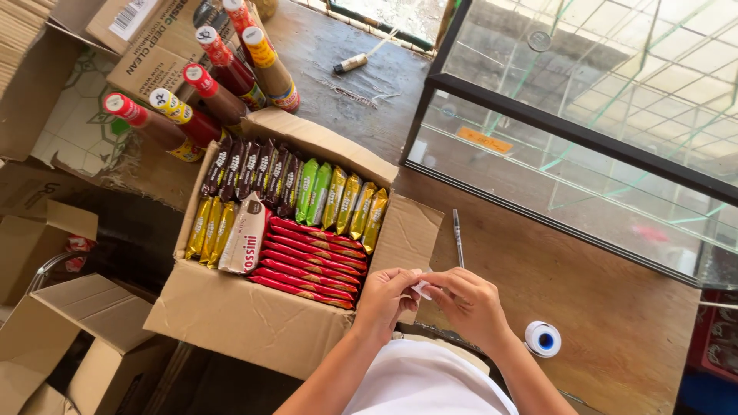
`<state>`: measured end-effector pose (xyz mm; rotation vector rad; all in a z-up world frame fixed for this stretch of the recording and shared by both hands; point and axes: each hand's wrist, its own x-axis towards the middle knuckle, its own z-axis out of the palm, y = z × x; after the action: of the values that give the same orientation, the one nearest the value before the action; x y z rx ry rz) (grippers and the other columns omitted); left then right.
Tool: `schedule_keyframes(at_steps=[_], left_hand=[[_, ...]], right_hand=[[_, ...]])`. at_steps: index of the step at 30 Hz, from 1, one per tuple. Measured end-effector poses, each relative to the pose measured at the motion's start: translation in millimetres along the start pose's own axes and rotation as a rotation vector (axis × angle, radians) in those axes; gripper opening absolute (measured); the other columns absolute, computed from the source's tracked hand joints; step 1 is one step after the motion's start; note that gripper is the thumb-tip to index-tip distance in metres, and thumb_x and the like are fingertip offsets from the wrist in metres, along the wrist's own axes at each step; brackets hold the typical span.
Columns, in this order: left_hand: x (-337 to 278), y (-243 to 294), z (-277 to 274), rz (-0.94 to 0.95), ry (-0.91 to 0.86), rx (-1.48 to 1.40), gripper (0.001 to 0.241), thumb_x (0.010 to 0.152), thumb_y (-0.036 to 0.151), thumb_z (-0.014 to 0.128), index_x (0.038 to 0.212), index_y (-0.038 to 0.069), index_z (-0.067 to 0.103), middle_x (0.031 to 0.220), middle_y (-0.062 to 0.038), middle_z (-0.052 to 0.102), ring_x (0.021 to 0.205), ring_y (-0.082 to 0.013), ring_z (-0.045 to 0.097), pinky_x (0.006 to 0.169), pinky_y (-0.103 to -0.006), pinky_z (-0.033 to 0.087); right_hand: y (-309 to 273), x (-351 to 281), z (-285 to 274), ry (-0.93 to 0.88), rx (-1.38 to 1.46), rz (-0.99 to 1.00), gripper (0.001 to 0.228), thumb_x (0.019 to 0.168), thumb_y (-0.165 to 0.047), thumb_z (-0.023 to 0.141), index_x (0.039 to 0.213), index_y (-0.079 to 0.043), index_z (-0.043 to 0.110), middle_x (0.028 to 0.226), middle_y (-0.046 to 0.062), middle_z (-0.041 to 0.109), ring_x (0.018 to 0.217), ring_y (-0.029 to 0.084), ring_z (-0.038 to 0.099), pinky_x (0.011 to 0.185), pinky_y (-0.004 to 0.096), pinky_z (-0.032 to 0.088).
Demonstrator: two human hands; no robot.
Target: Stocking a glass display case with snacks and applying handwritten price labels.
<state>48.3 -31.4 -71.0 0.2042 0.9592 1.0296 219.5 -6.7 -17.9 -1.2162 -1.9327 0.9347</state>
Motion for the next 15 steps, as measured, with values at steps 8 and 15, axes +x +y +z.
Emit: schedule_keyframes(at_steps=[8,15], left_hand=[[4,-4,-12,0.091,0.046,0.076,0.019,0.092,0.021,0.073,0.08,0.005,0.072,0.073,-0.003,0.068,0.065,-0.0079,0.058,0.058,-0.025,0.049],[2,7,-11,0.22,-0.126,0.124,0.037,0.095,0.035,0.071,0.119,0.006,0.068,0.103,-0.001,0.067,0.092,-0.0077,0.059,0.083,-0.0209,0.05]], right_hand=[[-1,10,7,-0.024,0.04,-0.046,0.021,0.081,0.001,0.078,0.099,-0.01,0.078,0.09,0.003,0.076,0.074,0.012,0.072,0.056,0.023,0.056],[47,5,10,-0.104,0.538,0.309,0.011,0.089,0.004,0.074,0.099,0.0,0.078,0.088,0.005,0.077,0.076,0.008,0.067,0.061,0.023,0.053]])
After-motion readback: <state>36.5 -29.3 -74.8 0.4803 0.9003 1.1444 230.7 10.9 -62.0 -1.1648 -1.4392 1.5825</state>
